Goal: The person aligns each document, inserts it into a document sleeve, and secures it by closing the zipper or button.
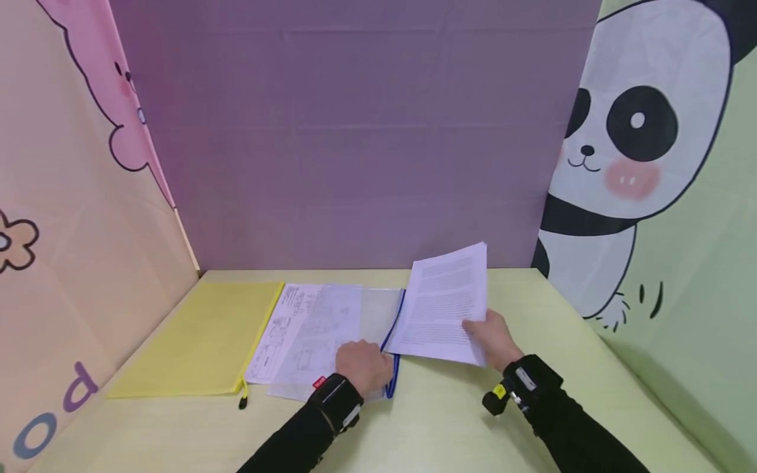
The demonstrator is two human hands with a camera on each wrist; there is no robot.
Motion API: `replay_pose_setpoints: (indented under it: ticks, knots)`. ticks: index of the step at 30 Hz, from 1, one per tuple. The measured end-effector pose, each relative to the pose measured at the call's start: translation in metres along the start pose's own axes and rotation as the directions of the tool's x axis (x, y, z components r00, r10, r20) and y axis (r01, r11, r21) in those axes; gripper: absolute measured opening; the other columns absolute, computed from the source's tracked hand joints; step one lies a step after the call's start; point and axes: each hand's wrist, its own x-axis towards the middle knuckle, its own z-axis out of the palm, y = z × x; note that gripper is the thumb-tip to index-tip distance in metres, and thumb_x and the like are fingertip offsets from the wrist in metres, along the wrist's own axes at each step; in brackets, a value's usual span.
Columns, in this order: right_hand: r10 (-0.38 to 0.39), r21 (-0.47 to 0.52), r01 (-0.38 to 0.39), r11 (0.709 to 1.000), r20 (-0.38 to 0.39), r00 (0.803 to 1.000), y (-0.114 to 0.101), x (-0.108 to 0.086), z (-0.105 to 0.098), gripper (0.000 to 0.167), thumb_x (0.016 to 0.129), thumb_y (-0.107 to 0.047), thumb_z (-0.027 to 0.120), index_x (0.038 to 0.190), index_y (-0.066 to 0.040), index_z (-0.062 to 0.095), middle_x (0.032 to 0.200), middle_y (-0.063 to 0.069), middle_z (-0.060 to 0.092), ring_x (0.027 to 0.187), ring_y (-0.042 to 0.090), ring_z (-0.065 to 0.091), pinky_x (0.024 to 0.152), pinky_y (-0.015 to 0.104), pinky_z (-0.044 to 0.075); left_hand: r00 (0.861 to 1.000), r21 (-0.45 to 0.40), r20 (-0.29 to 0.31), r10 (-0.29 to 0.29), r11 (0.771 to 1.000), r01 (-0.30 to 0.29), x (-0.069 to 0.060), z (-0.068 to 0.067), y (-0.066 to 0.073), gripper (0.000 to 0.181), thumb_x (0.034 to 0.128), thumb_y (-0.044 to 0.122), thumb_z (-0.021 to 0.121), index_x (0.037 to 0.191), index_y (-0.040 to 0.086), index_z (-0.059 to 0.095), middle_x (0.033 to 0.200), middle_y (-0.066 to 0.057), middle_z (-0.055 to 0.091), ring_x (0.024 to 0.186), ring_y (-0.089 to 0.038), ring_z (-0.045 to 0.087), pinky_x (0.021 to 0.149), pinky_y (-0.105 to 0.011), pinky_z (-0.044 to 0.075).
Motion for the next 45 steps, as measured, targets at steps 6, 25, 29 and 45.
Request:
replay_pose_setpoints:
  ticks: [6, 25, 29, 45]
  knots:
    - [-0.005, -0.01, 0.006, 1.0, 0.05, 0.999, 0.003, -0.004, 0.001, 0.048, 0.098, 0.0, 0.054, 0.142, 0.014, 0.042, 0.131, 0.031, 0.058, 0.1, 0.029, 0.067, 0.082, 0.037, 0.055, 0.989, 0.049, 0.141, -0.05, 0.998, 0.044, -0.001, -0.005, 0.004, 0.045, 0.0885, 0.043, 0.057, 0.058, 0.01, 0.055, 0.061, -0.006, 0.054, 0.056, -0.021, 0.05, 0.056, -0.036, 0.047]
    - [0.022, -0.012, -0.02, 1.0, 0.159, 0.987, 0.002, -0.023, -0.003, 0.041, 0.1, 0.001, 0.052, 0.138, 0.012, 0.046, 0.118, 0.023, 0.067, 0.09, 0.024, 0.07, 0.075, 0.036, 0.057, 0.996, 0.052, 0.07, -0.052, 0.997, 0.048, 0.004, 0.0, 0.006, 0.06, 0.0995, 0.05, 0.046, 0.058, 0.007, 0.058, 0.065, -0.011, 0.061, 0.062, -0.023, 0.059, 0.058, -0.038, 0.049]
    - [0.028, -0.005, -0.027, 1.0, 0.187, 0.982, 0.003, -0.026, -0.006, 0.041, 0.1, 0.001, 0.052, 0.138, 0.012, 0.046, 0.12, 0.023, 0.066, 0.091, 0.025, 0.069, 0.077, 0.037, 0.057, 0.994, 0.037, 0.092, -0.059, 0.998, 0.056, 0.006, 0.001, 0.006, 0.06, 0.0975, 0.053, 0.047, 0.06, 0.007, 0.059, 0.065, -0.01, 0.059, 0.061, -0.022, 0.055, 0.058, -0.036, 0.048]
    - [0.059, -0.014, -0.057, 0.998, 0.238, 0.969, 0.014, -0.028, -0.013, 0.04, 0.099, 0.002, 0.054, 0.137, 0.013, 0.048, 0.113, 0.019, 0.07, 0.09, 0.027, 0.07, 0.076, 0.041, 0.059, 0.994, 0.004, 0.07, -0.084, 0.996, 0.084, 0.01, 0.006, 0.006, 0.059, 0.0982, 0.052, 0.048, 0.069, 0.004, 0.066, 0.072, -0.014, 0.064, 0.068, -0.026, 0.061, 0.063, -0.04, 0.051]
